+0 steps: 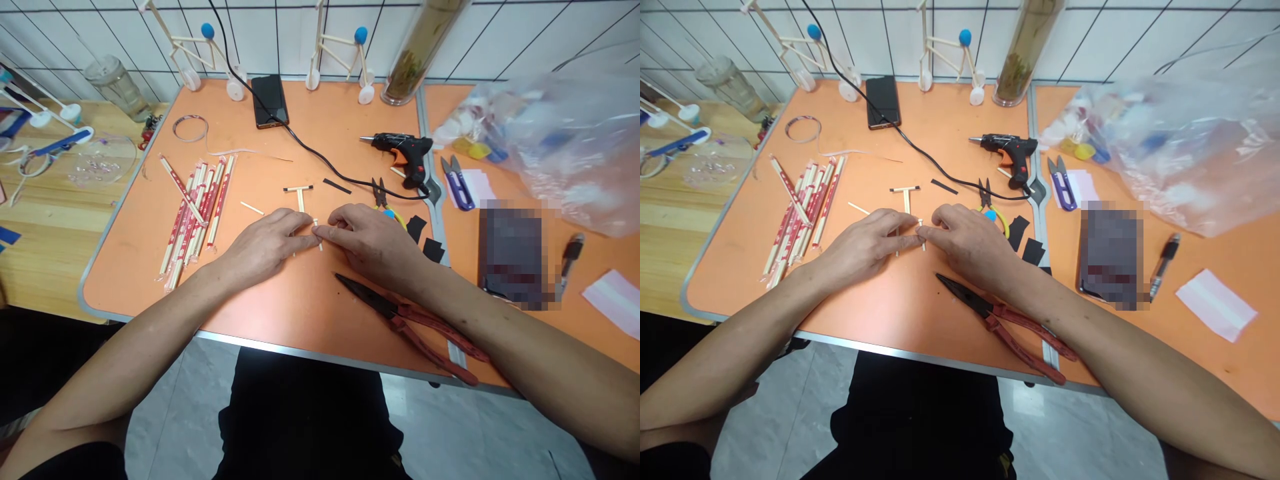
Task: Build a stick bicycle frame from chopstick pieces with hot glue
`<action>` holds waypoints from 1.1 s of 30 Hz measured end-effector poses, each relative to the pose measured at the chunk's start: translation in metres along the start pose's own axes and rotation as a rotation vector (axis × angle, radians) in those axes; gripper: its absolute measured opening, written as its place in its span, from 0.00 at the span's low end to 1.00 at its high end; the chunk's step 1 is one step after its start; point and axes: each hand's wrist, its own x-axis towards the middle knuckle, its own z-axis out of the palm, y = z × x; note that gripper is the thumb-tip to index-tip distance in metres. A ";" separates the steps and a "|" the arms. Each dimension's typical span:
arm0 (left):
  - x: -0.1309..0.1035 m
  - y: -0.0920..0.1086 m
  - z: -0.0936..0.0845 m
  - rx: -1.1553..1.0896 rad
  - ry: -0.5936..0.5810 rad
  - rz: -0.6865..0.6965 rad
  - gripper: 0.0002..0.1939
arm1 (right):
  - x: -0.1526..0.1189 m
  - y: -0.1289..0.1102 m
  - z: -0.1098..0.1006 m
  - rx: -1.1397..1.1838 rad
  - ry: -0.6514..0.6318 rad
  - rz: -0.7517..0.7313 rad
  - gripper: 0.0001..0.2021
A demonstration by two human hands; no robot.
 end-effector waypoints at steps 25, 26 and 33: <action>0.000 0.001 -0.002 0.007 -0.015 -0.006 0.31 | -0.004 0.006 0.003 0.055 0.020 0.036 0.24; 0.000 0.001 -0.002 0.007 -0.017 -0.006 0.31 | -0.004 0.006 0.004 0.051 0.019 0.036 0.24; -0.001 0.000 0.000 0.012 0.001 0.004 0.30 | -0.002 0.004 0.003 0.008 0.020 0.021 0.24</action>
